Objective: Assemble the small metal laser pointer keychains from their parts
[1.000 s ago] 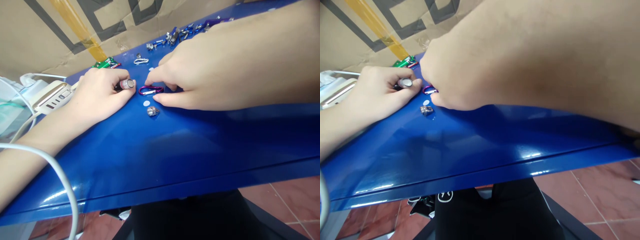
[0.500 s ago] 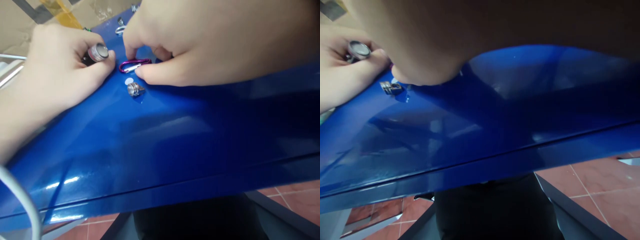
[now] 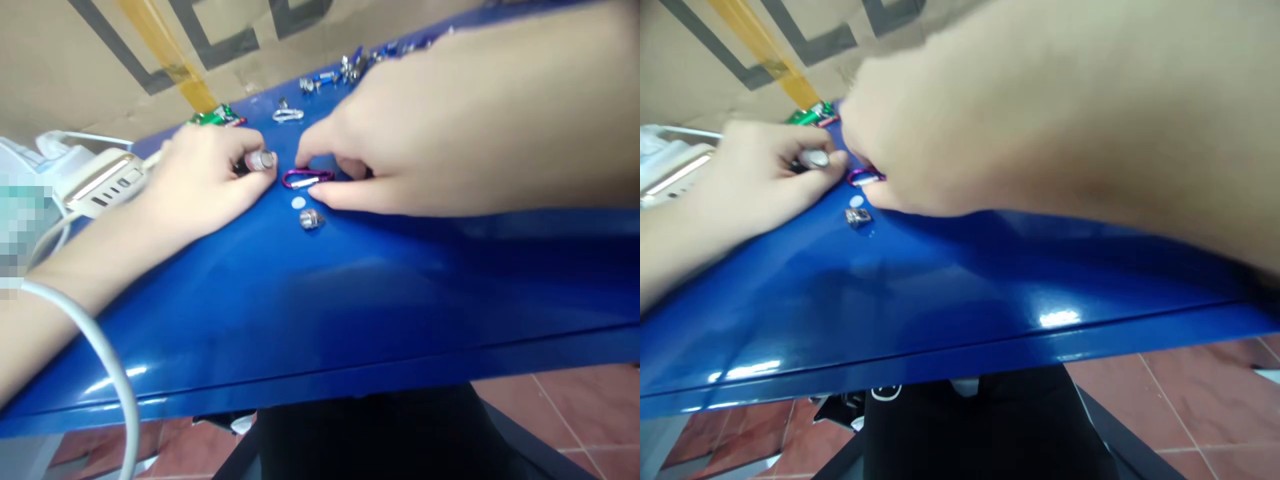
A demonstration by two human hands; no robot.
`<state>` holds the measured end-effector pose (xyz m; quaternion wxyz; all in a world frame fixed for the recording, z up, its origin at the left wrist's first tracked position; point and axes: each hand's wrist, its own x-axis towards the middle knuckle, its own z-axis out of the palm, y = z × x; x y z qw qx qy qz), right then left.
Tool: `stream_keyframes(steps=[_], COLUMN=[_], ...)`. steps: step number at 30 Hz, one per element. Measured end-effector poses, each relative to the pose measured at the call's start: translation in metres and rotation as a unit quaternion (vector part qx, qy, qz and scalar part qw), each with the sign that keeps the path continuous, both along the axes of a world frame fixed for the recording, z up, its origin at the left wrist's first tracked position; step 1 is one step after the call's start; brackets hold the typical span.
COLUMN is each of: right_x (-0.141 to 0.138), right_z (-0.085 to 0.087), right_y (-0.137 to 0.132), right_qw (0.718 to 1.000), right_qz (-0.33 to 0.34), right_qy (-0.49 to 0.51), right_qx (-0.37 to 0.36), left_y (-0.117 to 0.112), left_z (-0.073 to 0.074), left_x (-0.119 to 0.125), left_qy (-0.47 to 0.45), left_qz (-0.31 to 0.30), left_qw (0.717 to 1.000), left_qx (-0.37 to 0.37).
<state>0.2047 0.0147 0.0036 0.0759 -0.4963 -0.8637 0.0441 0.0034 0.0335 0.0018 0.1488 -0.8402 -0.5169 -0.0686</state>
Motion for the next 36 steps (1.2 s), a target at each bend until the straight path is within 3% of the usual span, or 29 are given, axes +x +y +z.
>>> stream_keyframes(steps=[2,7,12,24,31,36], right_x=[-0.016,-0.016,-0.013,-0.02,-0.019,-0.02], right_z=[0.01,0.012,0.011,0.018,0.016,0.015], right_y=[-0.012,-0.01,-0.004,-0.007,0.002,-0.002], right_qw=[0.991,0.99,0.992,0.996,0.995,0.985], right_qz=[0.006,0.063,0.084,0.058,0.004,0.065], right_qy=[-0.088,-0.097,-0.057,0.066,0.086,0.147], right_qx=[0.105,0.084,0.073,0.013,0.052,0.055], left_y=[0.0,-0.001,-0.004,-0.007,-0.008,-0.008], left_z=[0.002,0.006,0.007,0.007,0.009,0.01], left_x=[-0.001,-0.002,-0.004,-0.004,-0.003,-0.002], left_qy=[0.014,-0.003,0.006,-0.011,-0.01,-0.004], left_qz=[-0.02,0.009,0.004,-0.003,0.003,0.012], left_qw=[1.0,0.998,0.997,0.997,0.997,0.996], left_qx=[-0.014,-0.068,-0.072,-0.075,-0.08,-0.084])
